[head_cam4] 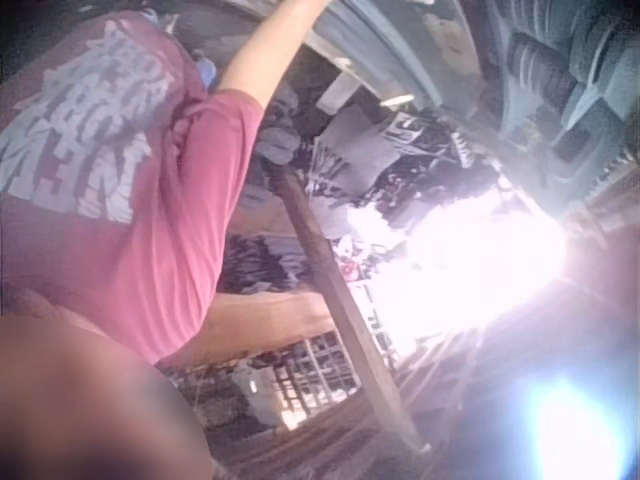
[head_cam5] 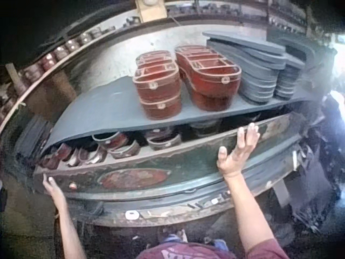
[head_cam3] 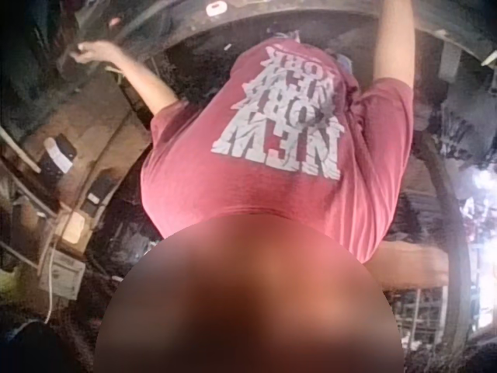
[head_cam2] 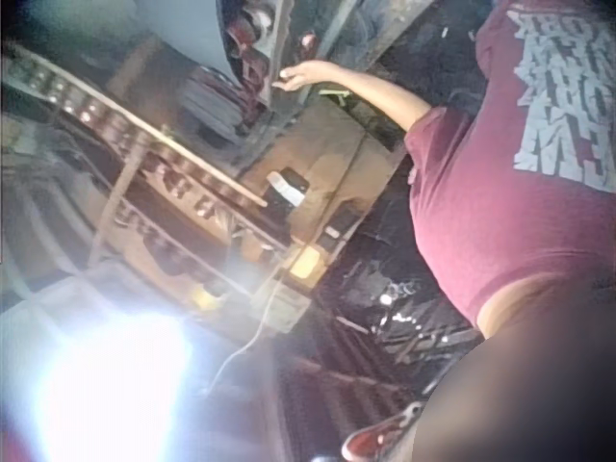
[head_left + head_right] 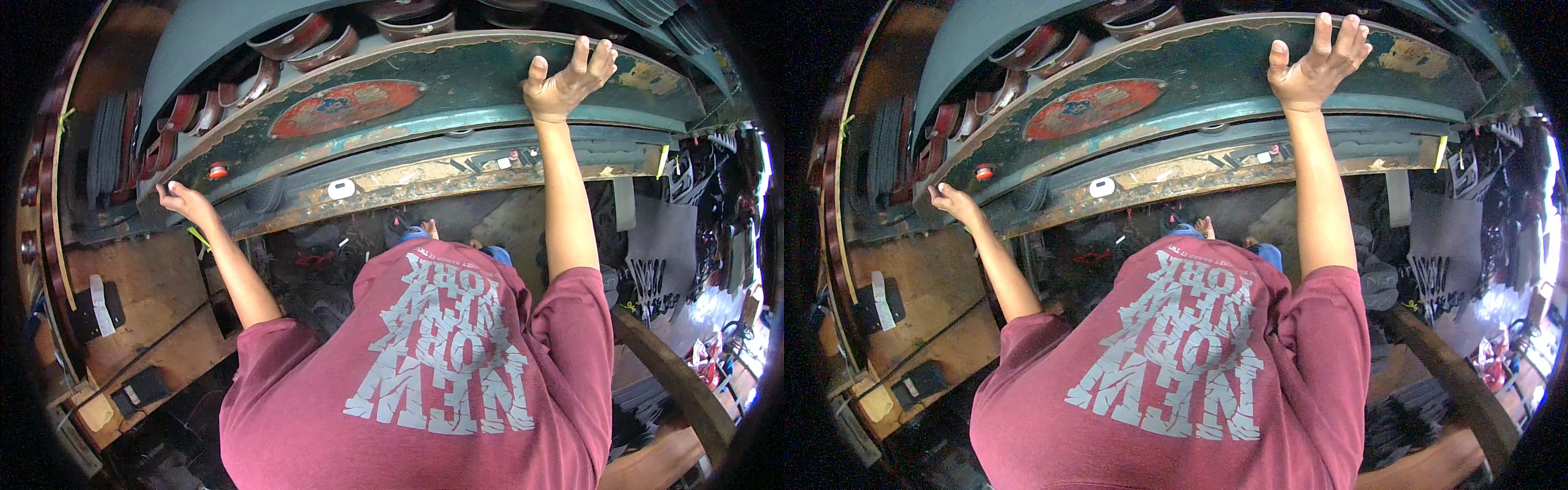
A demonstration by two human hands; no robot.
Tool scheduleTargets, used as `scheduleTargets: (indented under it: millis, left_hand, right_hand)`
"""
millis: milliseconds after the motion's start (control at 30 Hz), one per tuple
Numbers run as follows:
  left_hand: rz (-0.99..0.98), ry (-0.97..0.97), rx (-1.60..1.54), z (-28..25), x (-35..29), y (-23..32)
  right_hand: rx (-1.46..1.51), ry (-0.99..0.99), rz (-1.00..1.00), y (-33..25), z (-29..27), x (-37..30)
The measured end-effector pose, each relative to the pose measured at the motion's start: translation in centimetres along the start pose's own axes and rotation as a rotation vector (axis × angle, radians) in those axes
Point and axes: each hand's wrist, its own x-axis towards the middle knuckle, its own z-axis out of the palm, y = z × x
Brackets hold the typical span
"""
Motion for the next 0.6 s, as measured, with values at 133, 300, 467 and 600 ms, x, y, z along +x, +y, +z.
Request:
scheduleTargets:
  millis: [133,300,467,600]
  left_hand:
    - [-0.015,0.029,-0.111,-1.3,-3.3,3.2]
    - [0.069,-0.418,-0.21,-0.1,-19.0,7.6]
    - [0.214,-0.785,-0.16,1.0,-29.3,8.7]
    - [0.355,-0.774,-0.079,1.4,-31.0,8.3]
  right_hand:
    - [0.083,-0.163,0.127,-1.7,-3.3,0.5]
    - [0.401,-0.656,0.54,-8.3,-12.4,-4.9]
    - [0.414,-1.052,0.41,-13.7,-17.7,-12.6]
    - [0.266,-1.169,0.295,-14.2,-17.8,-14.3]
